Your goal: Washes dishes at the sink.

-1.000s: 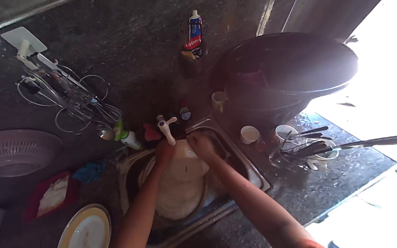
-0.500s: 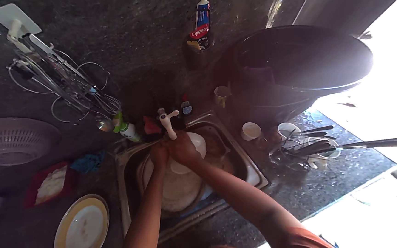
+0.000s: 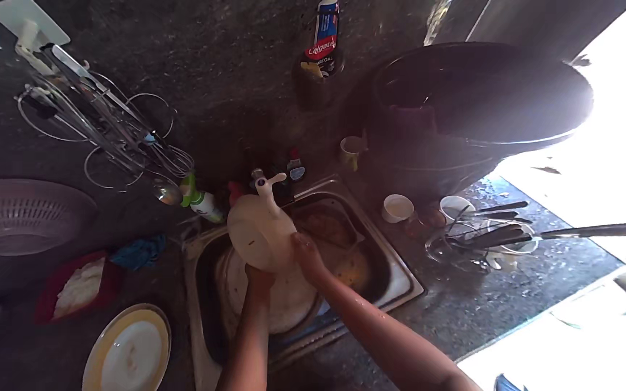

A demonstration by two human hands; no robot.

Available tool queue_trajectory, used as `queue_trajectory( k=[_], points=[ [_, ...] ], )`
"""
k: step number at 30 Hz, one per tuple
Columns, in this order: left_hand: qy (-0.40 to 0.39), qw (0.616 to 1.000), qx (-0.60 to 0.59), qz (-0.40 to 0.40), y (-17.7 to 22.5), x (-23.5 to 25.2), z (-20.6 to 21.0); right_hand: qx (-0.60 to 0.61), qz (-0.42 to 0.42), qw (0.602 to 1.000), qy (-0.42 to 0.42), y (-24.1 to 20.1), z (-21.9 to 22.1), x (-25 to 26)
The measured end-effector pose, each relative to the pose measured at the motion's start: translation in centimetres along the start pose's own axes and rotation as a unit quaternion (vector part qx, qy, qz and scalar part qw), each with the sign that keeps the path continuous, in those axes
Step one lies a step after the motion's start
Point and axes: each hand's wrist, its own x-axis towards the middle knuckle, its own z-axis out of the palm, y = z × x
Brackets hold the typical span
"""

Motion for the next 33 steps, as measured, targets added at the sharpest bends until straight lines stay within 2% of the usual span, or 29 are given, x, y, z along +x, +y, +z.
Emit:
queue_trajectory(
  k=[2,4,5,8,10,12,13,14,16,17,18,20,21,22,23,24,25,26,27,28,29,30,33],
  points=[
    [0.025,0.999,-0.047,-0.003,-1.2,-0.4,0.7,-0.044,-0.041,0.998,0.014,-0.1,0.2,0.6],
    [0.055,0.994,-0.093,-0.003,-1.5,-1.0,1.7,-0.079,-0.046,0.994,0.053,-0.4,0.3,1.5],
    [0.057,0.995,-0.078,0.016,-1.5,-1.1,2.0,-0.08,-0.041,0.993,0.073,-0.6,0.4,1.9],
    [0.063,0.98,0.068,0.176,-1.2,-0.1,1.8,-0.025,-0.027,0.992,0.118,-1.1,0.5,2.1],
    [0.058,0.929,0.218,0.295,-0.6,0.1,1.9,0.007,-0.028,0.99,0.135,-2.2,0.5,2.0],
    [0.021,0.876,0.331,0.35,0.0,-0.7,2.1,0.011,-0.025,0.991,0.129,-3.2,-0.3,1.9],
    [0.0,0.834,0.388,0.393,0.1,-0.8,1.9,0.007,-0.022,0.993,0.119,-3.6,-1.1,1.9],
    [-0.021,0.776,0.441,0.45,0.3,-0.9,1.7,0.005,-0.02,0.994,0.106,-3.8,-2.0,1.9],
    [-0.058,0.629,0.532,0.564,1.0,-1.5,2.5,0.005,-0.009,0.996,0.091,-4.4,-3.5,1.8],
    [-0.087,0.577,0.562,0.586,1.2,-2.4,3.7,0.007,0.001,0.996,0.087,-4.7,-4.1,1.7],
    [-0.126,0.546,0.588,0.583,1.3,-3.5,5.2,0.009,0.011,0.996,0.082,-4.9,-4.6,1.5],
    [-0.215,0.507,0.623,0.556,1.7,-4.7,7.6,0.026,0.03,0.996,0.085,-4.5,-5.3,1.1],
    [-0.24,0.499,0.635,0.539,2.1,-4.5,8.3,0.032,0.035,0.994,0.095,-4.2,-5.7,0.8],
    [-0.24,0.518,0.642,0.511,2.8,-3.8,8.7,0.03,0.035,0.993,0.11,-4.1,-6.1,0.8],
    [-0.212,0.56,0.648,0.471,3.5,-2.9,8.7,0.017,0.033,0.991,0.126,-4.0,-6.5,0.8],
    [-0.166,0.62,0.65,0.407,4.0,-1.8,8.5,0.001,0.034,0.99,0.138,-4.1,-6.8,0.6],
    [-0.134,0.694,0.636,0.311,4.6,-0.8,8.2,-0.012,0.033,0.989,0.144,-4.1,-7.0,0.4],
    [-0.12,0.776,0.578,0.223,4.7,0.2,7.7,-0.022,0.032,0.989,0.142,-4.3,-7.1,0.2],
    [-0.114,0.861,0.469,0.162,4.3,1.2,6.8,-0.029,0.028,0.991,0.13,-4.5,-7.3,0.0],
    [-0.101,0.913,0.375,0.124,3.9,1.7,5.9,-0.044,0.021,0.993,0.109,-4.7,-7.5,-0.4],
    [-0.083,0.943,0.309,0.094,3.7,1.6,5.4,-0.061,0.008,0.995,0.083,-5.0,-7.7,-0.6],
    [-0.063,0.957,0.275,0.071,3.8,1.1,5.1,-0.082,-0.006,0.995,0.056,-5.3,-7.9,-0.7],
    [-0.022,0.975,0.213,0.057,3.7,-0.2,3.9,-0.126,-0.047,0.991,0.027,-5.1,-7.7,0.2]
  ],
)
